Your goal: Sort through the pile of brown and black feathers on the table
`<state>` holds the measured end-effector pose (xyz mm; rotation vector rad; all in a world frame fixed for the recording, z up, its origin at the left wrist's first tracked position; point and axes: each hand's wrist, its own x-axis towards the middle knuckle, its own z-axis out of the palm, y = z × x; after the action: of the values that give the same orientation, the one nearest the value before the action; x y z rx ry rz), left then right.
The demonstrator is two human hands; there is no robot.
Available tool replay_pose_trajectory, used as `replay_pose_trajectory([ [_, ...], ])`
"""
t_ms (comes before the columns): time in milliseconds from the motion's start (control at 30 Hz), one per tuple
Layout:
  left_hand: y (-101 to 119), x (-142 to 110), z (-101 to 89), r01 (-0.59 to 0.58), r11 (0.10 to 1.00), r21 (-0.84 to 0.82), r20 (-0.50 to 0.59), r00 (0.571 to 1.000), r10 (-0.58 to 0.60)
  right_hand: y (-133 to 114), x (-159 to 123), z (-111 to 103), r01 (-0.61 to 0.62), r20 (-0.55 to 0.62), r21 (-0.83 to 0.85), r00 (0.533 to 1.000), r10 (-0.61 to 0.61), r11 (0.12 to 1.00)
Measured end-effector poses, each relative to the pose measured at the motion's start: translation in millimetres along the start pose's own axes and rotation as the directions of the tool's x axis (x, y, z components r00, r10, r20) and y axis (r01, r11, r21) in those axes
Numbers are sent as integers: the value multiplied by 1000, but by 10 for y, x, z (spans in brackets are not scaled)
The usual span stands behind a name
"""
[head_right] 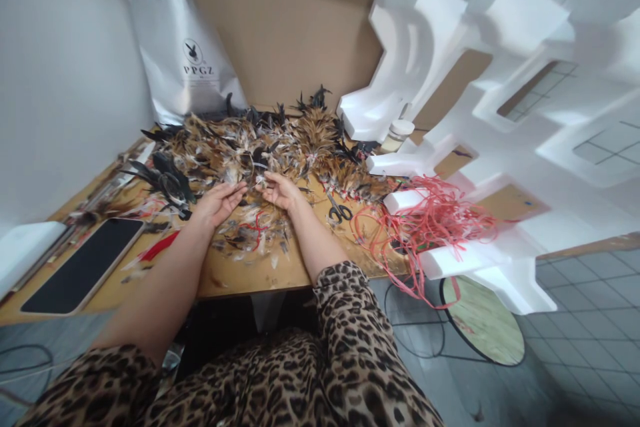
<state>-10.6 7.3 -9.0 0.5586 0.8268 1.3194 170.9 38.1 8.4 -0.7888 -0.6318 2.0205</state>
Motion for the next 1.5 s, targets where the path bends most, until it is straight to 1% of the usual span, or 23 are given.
replay_pose_trajectory([
  [67,0,-13,10,14,1000,13,33,999,-14,20,14,46,22,-48,52,999,-19,998],
  [133,4,-25,19,14,1000,14,38,999,-15,22,10,81,54,-54,96,997,-49,994],
  [200,10,-37,27,10,1000,10,28,1000,-10,18,-13,103,64,22,128,997,-67,990],
  [300,18,-49,34,4,1000,8,23,1000,-4,21,-51,115,42,137,125,989,-59,991],
  [400,24,-50,34,3,1000,4,19,1000,-3,26,-72,117,28,160,95,986,-43,995],
  [467,26,-46,30,7,1000,2,14,1000,-7,-1,-88,114,46,161,96,985,-61,994],
  [533,25,-37,24,8,1000,3,8,1000,-8,-70,-116,104,80,135,85,987,-91,993],
  [633,20,-20,16,8,1000,2,-2,1000,-8,-247,-163,80,148,44,17,988,-148,989],
  [767,13,-14,10,19,1000,4,-3,1000,-19,-568,-132,101,257,-78,-124,960,-267,958],
  [833,16,-20,9,19,1000,0,-1,1000,-19,-741,-50,142,283,-97,-214,946,-309,935],
  [867,19,-23,9,17,1000,-5,0,1000,-17,-825,5,162,295,-107,-270,937,-333,916],
  [900,22,-26,10,14,1000,-9,1,1000,-14,-905,66,177,319,-145,-334,912,-383,887],
  [933,26,-27,11,11,1000,-12,-2,1000,-11,-979,130,182,340,-190,-411,875,-445,846],
  [967,30,-27,12,9,1000,-13,-7,1000,-9,-1044,194,176,355,-249,-488,819,-517,798],
  [1000,33,-26,13,8,1000,-11,-14,1000,-8,-1097,255,157,364,-276,-508,790,-548,781],
  [1067,34,-19,13,10,1000,-4,-24,1000,-10,-1167,364,87,361,-312,-544,751,-582,757],
  [1100,32,-16,12,12,1000,-1,-28,1000,-12,-1184,411,41,330,-328,-579,743,-583,745],
  [1133,27,-12,11,13,1000,-2,-20,1000,-13,-1191,456,-5,287,-335,-610,751,-569,739],
  [1233,6,-5,8,20,1000,-9,-21,1000,-20,-1193,589,-109,198,-327,-653,797,-508,731],
  [1300,-10,-3,10,26,1000,5,-18,1000,-26,-1202,703,-117,178,-309,-671,815,-490,720],
  [1367,-21,-4,17,37,999,-4,-10,999,-37,-1217,851,-70,178,-291,-687,820,-492,704],
  [1433,-25,-3,27,50,999,-5,-3,999,-51,-1222,1033,5,215,-211,-718,839,-501,663],
  [1500,-25,-2,36,66,998,-23,1,998,-66,-1215,1233,59,305,-41,-765,855,-516,567],
])
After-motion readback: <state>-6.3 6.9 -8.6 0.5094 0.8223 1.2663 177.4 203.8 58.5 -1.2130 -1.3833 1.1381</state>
